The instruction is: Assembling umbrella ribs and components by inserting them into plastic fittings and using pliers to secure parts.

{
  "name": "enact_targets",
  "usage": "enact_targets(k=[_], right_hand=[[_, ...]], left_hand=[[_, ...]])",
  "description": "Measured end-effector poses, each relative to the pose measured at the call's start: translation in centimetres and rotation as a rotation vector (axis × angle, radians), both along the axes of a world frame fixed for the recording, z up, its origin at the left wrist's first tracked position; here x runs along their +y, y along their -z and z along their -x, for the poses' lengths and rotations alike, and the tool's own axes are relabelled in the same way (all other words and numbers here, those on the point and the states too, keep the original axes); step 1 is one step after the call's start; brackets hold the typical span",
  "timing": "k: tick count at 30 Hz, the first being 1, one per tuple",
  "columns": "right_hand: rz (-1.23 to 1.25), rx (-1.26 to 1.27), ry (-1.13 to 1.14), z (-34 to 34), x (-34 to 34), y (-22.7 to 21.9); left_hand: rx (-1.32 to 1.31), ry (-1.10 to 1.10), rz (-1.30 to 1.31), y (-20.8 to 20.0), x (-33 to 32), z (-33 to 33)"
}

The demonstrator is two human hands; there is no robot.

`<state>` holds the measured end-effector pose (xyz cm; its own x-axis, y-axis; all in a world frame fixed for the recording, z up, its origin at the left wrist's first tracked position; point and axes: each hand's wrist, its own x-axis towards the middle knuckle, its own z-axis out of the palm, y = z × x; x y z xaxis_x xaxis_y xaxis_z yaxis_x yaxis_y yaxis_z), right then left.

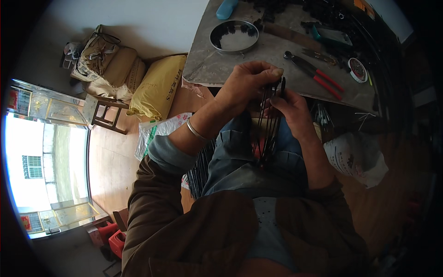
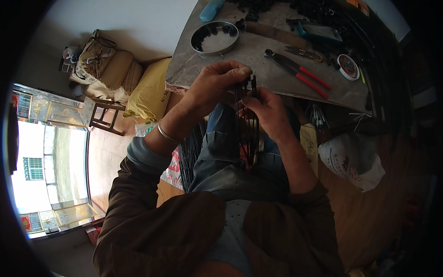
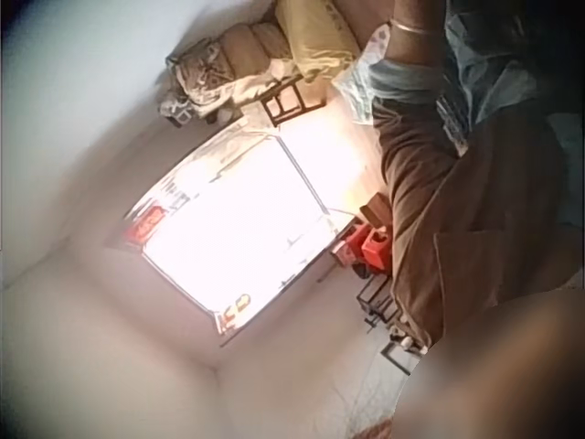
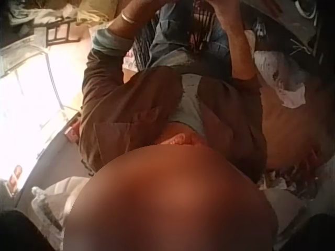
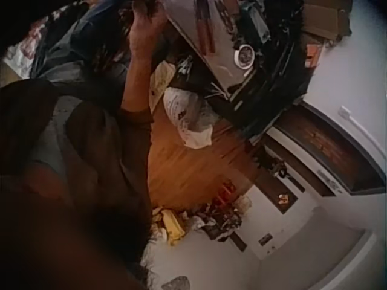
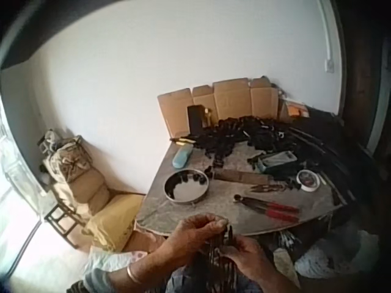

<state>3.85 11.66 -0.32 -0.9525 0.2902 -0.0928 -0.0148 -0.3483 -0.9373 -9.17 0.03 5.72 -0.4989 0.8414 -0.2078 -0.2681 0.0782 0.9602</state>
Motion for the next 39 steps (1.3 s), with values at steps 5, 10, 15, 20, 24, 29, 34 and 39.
enact_targets(k=[5,10,15,20,24,29,34,39], right_hand=[[0.039,0.041,0.022,0.2,0.5,0.5],[0.004,0.031,0.017,-0.1,0.8,-0.5],[-0.187,0.108,0.075,-0.7,0.5,-0.4],[-0.373,0.067,0.188,-0.8,-0.2,-1.0],[-0.117,-0.006,0.061,-1.0,1.0,-1.3],[0.028,0.006,-0.054,-1.1,1.0,-0.9],[0.057,-0.055,-0.167,-1.8,0.8,-1.5],[0.053,-0.021,-0.219,-1.6,-0.4,-2.5]], left_hand=[[0.205,0.069,-0.165,0.8,-0.2,-0.1],[0.14,0.043,-0.265,1.3,-0.9,0.0],[0.005,0.102,-0.219,0.4,-0.8,-0.1],[-0.033,0.039,-0.286,1.0,-0.7,-1.1],[-0.079,0.077,-0.338,1.6,-1.1,-1.1],[-0.122,0.155,-0.353,1.5,-1.4,-1.3],[-0.093,0.286,-0.485,2.0,-1.5,-1.1],[-0.23,0.374,-0.54,2.2,-1.4,-1.6]])
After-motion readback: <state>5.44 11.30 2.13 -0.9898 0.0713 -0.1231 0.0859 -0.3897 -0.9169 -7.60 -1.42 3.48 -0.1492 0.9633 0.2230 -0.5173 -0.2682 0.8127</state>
